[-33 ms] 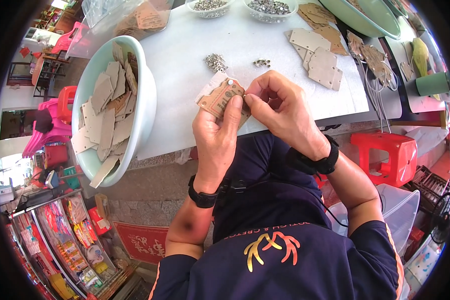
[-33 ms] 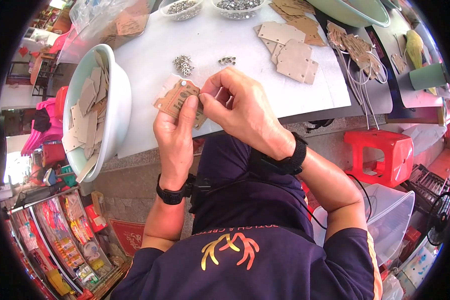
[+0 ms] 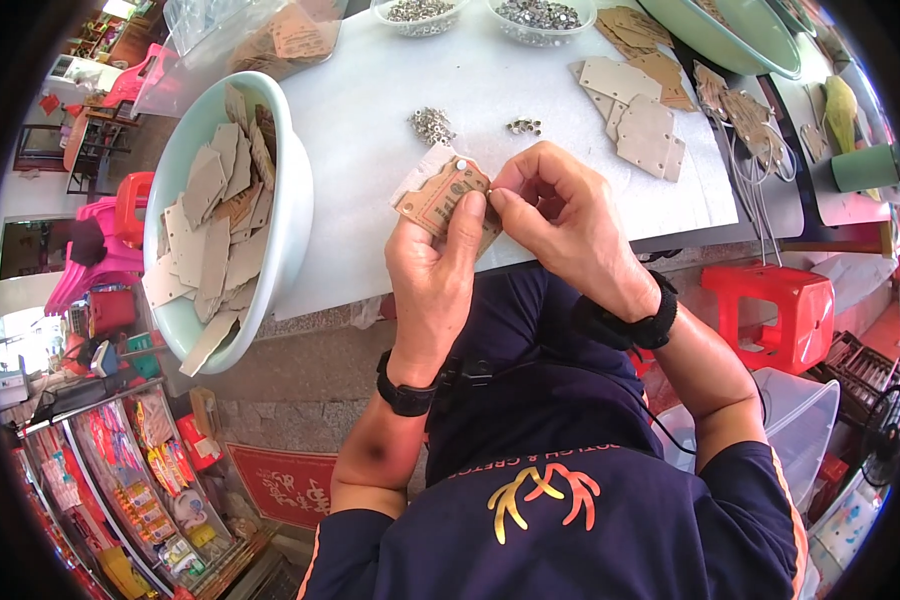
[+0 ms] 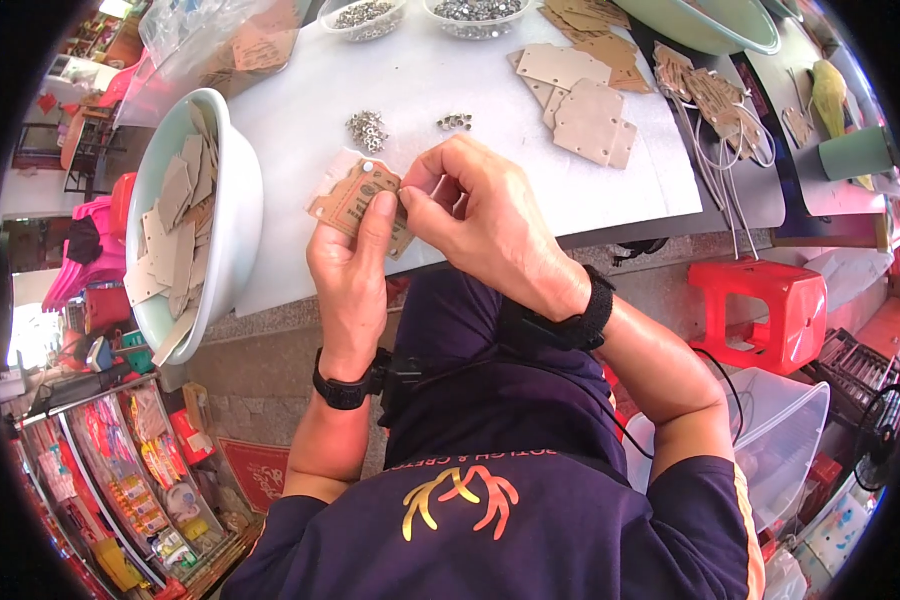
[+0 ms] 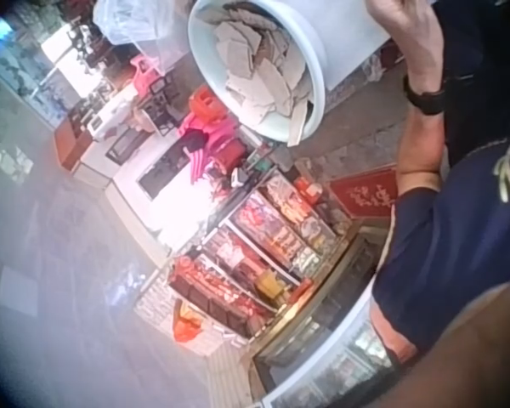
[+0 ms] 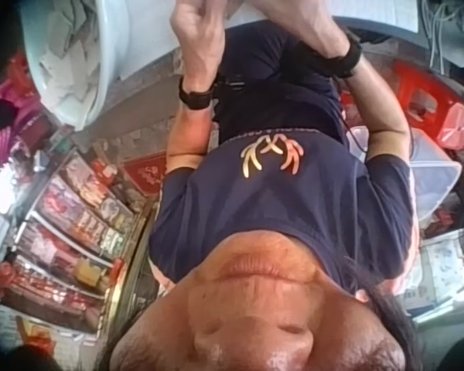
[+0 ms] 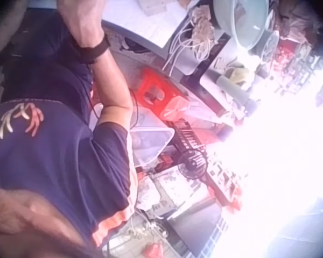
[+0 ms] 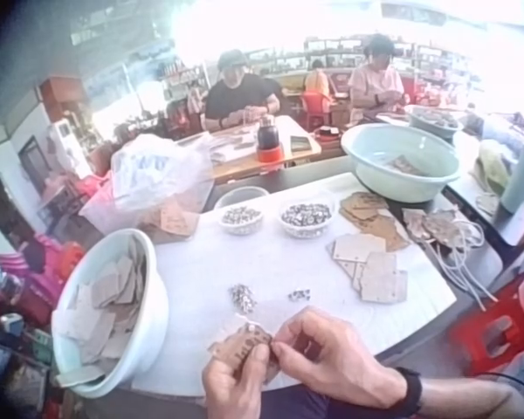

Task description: Attaching small metal studs to pre-punched cardboard shoe components by hand.

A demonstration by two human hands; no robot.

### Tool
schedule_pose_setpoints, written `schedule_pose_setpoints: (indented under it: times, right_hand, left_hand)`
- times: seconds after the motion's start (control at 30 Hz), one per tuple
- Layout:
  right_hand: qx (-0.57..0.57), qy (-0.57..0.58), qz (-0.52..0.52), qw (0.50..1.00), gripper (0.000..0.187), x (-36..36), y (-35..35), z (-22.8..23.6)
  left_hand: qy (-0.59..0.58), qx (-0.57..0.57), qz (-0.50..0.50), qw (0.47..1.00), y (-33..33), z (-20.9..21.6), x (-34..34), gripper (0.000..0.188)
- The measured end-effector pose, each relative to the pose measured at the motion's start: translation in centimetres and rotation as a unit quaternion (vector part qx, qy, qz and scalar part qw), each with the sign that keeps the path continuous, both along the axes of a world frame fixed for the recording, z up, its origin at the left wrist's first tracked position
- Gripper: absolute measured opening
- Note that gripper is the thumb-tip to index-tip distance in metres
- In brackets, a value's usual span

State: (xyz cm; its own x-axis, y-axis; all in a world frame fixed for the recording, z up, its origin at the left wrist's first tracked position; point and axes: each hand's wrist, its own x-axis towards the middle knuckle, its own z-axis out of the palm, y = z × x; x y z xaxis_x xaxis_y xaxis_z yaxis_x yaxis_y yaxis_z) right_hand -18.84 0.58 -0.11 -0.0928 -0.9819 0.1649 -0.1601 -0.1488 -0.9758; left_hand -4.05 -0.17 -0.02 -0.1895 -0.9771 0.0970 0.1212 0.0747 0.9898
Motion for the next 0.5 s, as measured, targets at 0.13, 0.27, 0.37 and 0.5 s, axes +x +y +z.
schedule_pose_setpoints:
  times: [0.13,0.27,0.37,0.5]
  right_hand:
    - [0.001,0.017,-0.004,1.000,0.012,0.0,0.0,0.1]
    - [0.003,0.030,-0.004,1.000,0.013,0.1,-0.1,0.6]
    - [0.039,0.012,-0.002,0.999,0.014,0.2,0.0,1.2]
    - [0.032,0.016,0.014,0.999,0.016,-0.3,-0.3,0.9]
  left_hand:
    - [-0.006,-0.013,0.014,1.000,-0.1,0.1,-0.1,0.028]
    - [-0.012,-0.020,0.017,1.000,-0.2,-0.1,0.0,0.028]
    - [-0.013,-0.029,0.023,0.999,0.0,-0.1,0.1,0.028]
    - [0.000,-0.005,0.016,1.000,0.1,0.1,0.0,0.029]
